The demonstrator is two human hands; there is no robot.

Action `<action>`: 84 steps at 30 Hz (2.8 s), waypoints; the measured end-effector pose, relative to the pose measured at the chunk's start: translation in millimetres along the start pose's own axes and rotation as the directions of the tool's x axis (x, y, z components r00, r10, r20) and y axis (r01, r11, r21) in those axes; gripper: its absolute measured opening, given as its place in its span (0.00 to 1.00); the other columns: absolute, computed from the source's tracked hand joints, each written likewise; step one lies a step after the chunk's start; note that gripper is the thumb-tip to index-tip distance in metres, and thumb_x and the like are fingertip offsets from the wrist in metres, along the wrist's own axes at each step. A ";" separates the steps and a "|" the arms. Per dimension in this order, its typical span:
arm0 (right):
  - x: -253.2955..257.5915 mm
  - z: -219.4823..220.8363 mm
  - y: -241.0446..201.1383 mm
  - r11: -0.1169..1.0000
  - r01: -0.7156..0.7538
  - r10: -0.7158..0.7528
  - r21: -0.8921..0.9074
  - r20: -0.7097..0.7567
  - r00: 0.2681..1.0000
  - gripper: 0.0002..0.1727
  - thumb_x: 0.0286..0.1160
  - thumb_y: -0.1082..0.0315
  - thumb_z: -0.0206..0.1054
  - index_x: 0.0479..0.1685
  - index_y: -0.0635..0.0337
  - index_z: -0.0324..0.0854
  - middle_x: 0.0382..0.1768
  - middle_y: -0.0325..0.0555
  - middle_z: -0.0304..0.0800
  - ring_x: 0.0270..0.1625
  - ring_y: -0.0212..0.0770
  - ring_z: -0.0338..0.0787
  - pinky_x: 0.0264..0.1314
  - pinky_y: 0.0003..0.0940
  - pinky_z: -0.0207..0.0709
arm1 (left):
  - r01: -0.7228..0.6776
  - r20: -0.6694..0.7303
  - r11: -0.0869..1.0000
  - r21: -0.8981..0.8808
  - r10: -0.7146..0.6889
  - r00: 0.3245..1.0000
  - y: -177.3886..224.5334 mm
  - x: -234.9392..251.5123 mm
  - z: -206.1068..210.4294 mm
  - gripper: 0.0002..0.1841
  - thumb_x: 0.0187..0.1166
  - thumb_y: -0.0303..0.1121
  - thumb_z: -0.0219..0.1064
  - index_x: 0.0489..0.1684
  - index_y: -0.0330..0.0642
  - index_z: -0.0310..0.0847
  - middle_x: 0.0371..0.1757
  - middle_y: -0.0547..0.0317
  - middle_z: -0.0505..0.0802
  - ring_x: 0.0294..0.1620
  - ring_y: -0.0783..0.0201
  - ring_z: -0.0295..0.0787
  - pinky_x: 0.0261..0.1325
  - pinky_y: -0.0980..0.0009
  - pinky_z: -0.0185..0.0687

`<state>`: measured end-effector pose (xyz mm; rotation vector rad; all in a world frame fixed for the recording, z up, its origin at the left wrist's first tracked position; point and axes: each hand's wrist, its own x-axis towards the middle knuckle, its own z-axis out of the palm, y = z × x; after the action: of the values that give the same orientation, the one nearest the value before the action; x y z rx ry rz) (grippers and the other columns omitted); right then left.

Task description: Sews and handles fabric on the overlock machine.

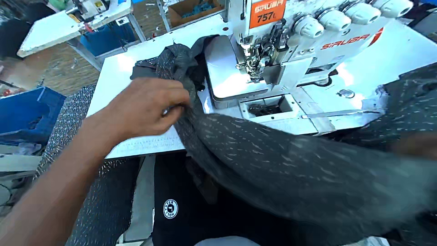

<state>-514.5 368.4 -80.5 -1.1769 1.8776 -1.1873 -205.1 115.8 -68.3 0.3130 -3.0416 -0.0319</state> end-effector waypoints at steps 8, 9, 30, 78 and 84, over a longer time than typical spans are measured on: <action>33.3 104.7 38.9 0.760 0.650 -0.638 -0.014 0.175 0.750 0.10 0.78 0.55 0.69 0.48 0.47 0.89 0.38 0.24 0.91 0.39 0.20 0.88 0.41 0.22 0.85 | -0.076 0.014 0.992 -0.101 0.078 0.997 57.2 47.1 9.0 0.14 0.85 0.48 0.61 0.39 0.53 0.87 0.28 0.70 0.88 0.28 0.69 0.86 0.28 0.62 0.79; 34.1 100.3 41.8 0.756 0.647 -0.651 0.094 0.206 0.730 0.08 0.80 0.60 0.66 0.44 0.49 0.89 0.35 0.24 0.90 0.35 0.20 0.87 0.36 0.19 0.84 | -0.059 0.084 0.995 -0.084 0.066 0.994 43.1 46.4 8.1 0.16 0.85 0.52 0.59 0.42 0.53 0.88 0.31 0.69 0.89 0.30 0.67 0.87 0.31 0.59 0.81; 62.7 64.2 85.0 0.714 0.210 -0.207 0.668 -0.085 0.975 0.20 0.75 0.72 0.43 0.32 0.44 0.82 0.28 0.26 0.85 0.32 0.21 0.85 0.37 0.18 0.81 | 0.102 -0.331 0.839 -0.535 -0.318 0.888 79.2 22.5 49.3 0.04 0.76 0.29 0.74 0.40 0.38 0.90 0.37 0.63 0.87 0.25 0.79 0.79 0.22 0.85 0.75; 59.3 60.0 51.8 0.816 0.537 -0.574 0.214 0.191 0.796 0.04 0.73 0.59 0.68 0.34 0.43 0.87 0.21 0.22 0.82 0.20 0.19 0.77 0.18 0.14 0.70 | 0.576 0.106 0.742 -0.343 -0.579 0.808 -66.8 -19.7 97.7 0.48 0.65 0.28 0.78 0.93 0.48 0.59 0.83 0.30 0.68 0.60 0.40 0.88 0.55 0.41 0.88; 63.6 60.3 49.4 0.822 0.547 -0.541 -0.159 0.085 0.837 0.06 0.71 0.55 0.64 0.32 0.41 0.84 0.23 0.20 0.81 0.21 0.17 0.76 0.19 0.19 0.69 | 0.452 -0.404 0.862 -0.230 -0.507 0.761 -39.4 -99.3 79.4 0.10 0.73 0.29 0.67 0.43 0.30 0.88 0.41 0.44 0.91 0.45 0.53 0.89 0.50 0.52 0.87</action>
<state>-507.7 298.5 -152.5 -1.9152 1.6912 -1.2877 -107.0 98.5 -156.6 0.9423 -2.4062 -0.1503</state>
